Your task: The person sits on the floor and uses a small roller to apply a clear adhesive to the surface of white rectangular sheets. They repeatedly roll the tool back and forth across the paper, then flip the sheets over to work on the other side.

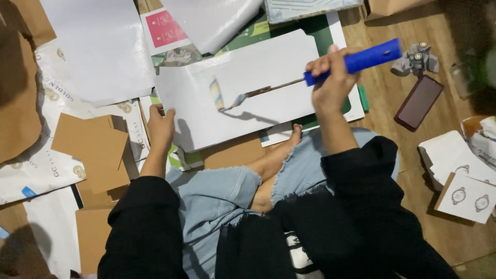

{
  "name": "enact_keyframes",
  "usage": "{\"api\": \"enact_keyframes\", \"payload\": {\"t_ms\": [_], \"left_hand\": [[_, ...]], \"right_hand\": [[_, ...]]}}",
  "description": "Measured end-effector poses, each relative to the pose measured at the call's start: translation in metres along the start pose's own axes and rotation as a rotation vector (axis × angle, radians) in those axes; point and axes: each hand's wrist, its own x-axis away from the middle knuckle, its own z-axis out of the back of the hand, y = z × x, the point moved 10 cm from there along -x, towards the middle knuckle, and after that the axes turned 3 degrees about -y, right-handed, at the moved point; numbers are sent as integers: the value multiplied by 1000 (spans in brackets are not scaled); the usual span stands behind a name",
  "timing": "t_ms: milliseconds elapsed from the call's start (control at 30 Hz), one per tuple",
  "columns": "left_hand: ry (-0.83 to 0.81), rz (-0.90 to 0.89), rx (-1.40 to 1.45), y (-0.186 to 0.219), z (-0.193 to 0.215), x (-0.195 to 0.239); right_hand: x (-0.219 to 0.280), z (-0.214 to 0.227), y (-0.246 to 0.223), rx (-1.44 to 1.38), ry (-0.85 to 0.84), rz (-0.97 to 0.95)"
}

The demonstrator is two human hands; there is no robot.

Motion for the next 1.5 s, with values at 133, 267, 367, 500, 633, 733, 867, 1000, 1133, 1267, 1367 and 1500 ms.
{"api": "enact_keyframes", "payload": {"t_ms": [133, 267, 367, 500, 633, 733, 867, 1000, 1133, 1267, 1367, 1500], "left_hand": [[-76, 115, -17, -27, 3, -4], [-135, 125, -98, 0, 4, 9], [-146, 134, -45, 12, 3, 18], [-150, 93, -44, 17, 1, 18], [-96, -82, -159, 35, 3, 20], [-83, -169, -204, 59, 5, 34], [51, -413, -168, 67, 18, 37], [113, -445, 41, 84, 41, 50], [124, -674, 152, 108, 55, 75], [37, -969, 212, 152, 72, 114], [19, -1010, 297, 150, 84, 116], [43, -933, 360, 124, 98, 96]], "right_hand": [[-38, 52, -66, 162, 221, 122], [-82, 121, -143, 246, 428, 427], [-61, 104, -158, 267, 274, 641], [-82, 130, -130, 100, 190, 738], [-96, 148, -41, -367, 483, 352], [-64, 128, 23, -377, 722, -187], [-79, 153, 63, -229, 655, -436], [-142, 241, 156, 27, 284, -622], [-93, 182, 129, 898, 13, -624], [-66, 122, 105, 1088, -92, -600], [-90, 144, 124, 870, -153, -542], [-69, 106, 93, 555, -151, -604]]}}
